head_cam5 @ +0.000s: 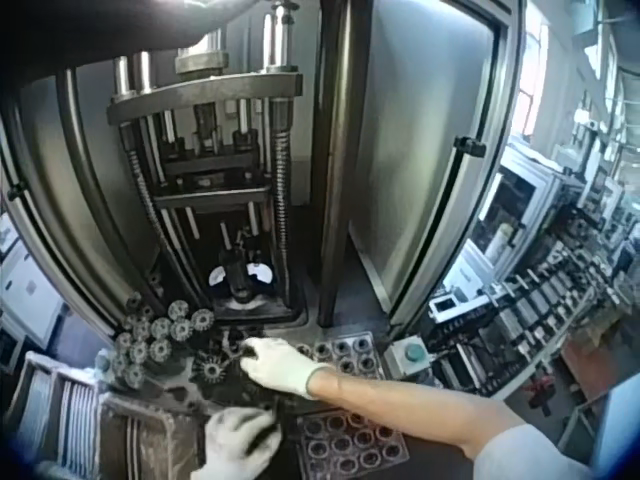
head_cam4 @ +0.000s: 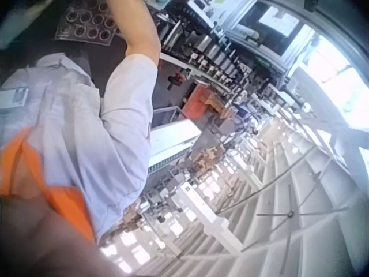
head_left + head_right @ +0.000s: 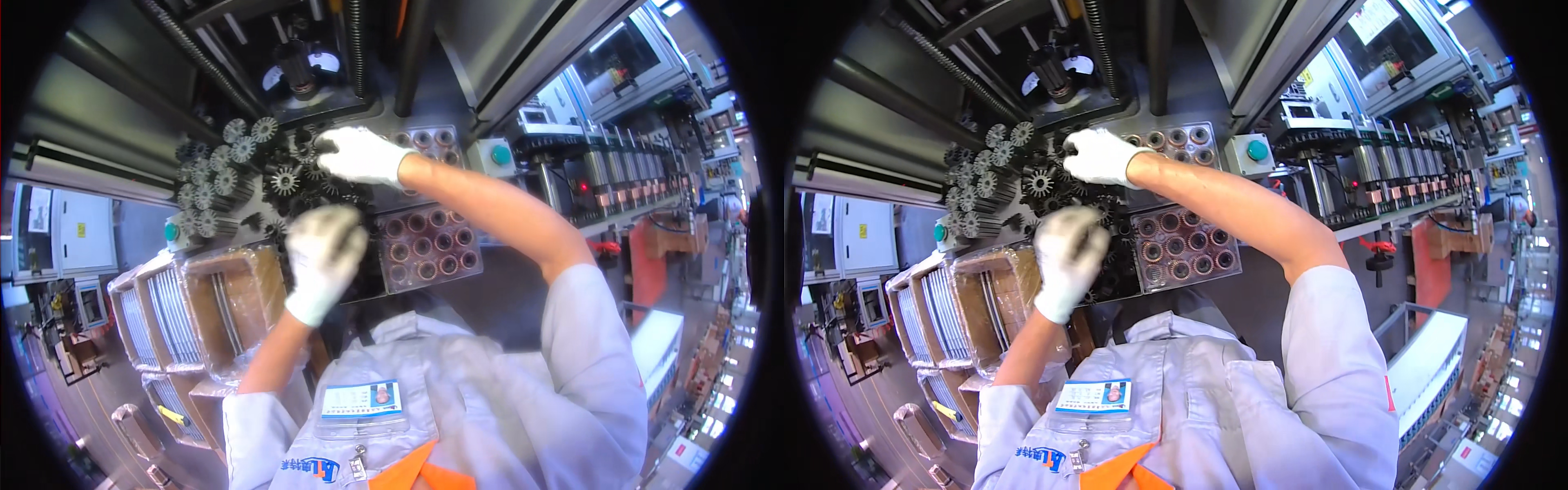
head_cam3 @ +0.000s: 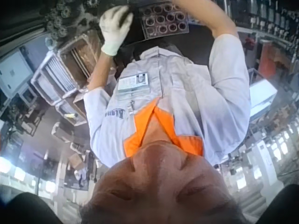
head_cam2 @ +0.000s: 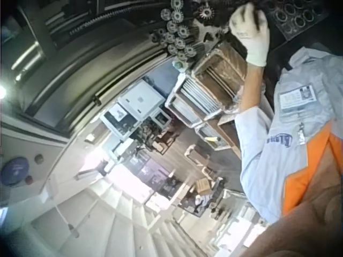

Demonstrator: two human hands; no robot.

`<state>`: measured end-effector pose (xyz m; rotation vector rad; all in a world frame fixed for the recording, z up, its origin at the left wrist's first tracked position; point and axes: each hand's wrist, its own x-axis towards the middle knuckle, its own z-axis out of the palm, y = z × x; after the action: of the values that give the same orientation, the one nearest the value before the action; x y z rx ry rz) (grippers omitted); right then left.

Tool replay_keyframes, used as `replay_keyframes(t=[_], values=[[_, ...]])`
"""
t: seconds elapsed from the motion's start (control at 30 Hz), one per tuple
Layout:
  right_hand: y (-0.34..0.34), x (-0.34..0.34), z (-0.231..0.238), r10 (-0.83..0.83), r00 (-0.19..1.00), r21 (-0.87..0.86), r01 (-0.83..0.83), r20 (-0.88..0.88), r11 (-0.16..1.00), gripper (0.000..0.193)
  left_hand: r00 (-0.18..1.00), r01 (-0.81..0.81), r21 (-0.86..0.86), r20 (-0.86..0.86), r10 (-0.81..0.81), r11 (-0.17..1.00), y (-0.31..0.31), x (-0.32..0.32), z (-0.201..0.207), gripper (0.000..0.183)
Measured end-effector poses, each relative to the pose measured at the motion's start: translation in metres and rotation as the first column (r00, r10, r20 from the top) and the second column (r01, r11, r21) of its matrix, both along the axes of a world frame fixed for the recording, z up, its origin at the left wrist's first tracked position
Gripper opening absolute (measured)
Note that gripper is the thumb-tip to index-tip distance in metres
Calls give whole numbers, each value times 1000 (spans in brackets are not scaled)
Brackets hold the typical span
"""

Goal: The person places black plastic components and copper rings onto a vertical press, operates the press by pulling a lever, and then removes the assembled rotor cores. The person places the finished components into white storage racks and repeats the process with additional parts from nearby boxes.

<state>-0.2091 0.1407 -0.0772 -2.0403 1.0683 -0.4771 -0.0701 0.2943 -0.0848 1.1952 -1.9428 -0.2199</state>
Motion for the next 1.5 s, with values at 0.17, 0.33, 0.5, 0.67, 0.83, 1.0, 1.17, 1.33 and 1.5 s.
replay_keyframes(t=[0.17,0.33,0.5,0.67,0.83,1.0,1.17,1.33,1.5], values=[[-15,-20,23,-137,984,300,99,109,949,42,785,341,376,390,-481,862,40,-68,-39,23],[-38,-36,-23,-216,936,156,178,278,972,37,611,259,543,548,-571,799,51,-90,-72,24],[-64,-16,-20,-203,962,-84,221,185,972,68,733,301,625,331,-594,720,34,-92,-72,19],[-109,36,-32,-244,932,-277,318,268,907,94,940,262,572,31,-339,778,35,-63,-16,20],[-144,74,-37,-362,849,-177,453,385,874,92,973,72,571,-221,69,818,28,19,27,16],[-145,94,-31,-455,748,121,458,484,881,69,743,19,747,-456,491,665,13,82,17,11],[-142,52,-8,-409,827,73,415,386,907,62,918,-196,372,-256,303,907,-91,84,17,17],[19,-39,44,-137,990,-6,137,-29,991,71,956,-204,-185,174,236,961,-200,71,0,17],[105,-203,25,-484,791,-118,477,-374,871,67,782,-266,-203,525,334,942,-262,59,-22,20]])
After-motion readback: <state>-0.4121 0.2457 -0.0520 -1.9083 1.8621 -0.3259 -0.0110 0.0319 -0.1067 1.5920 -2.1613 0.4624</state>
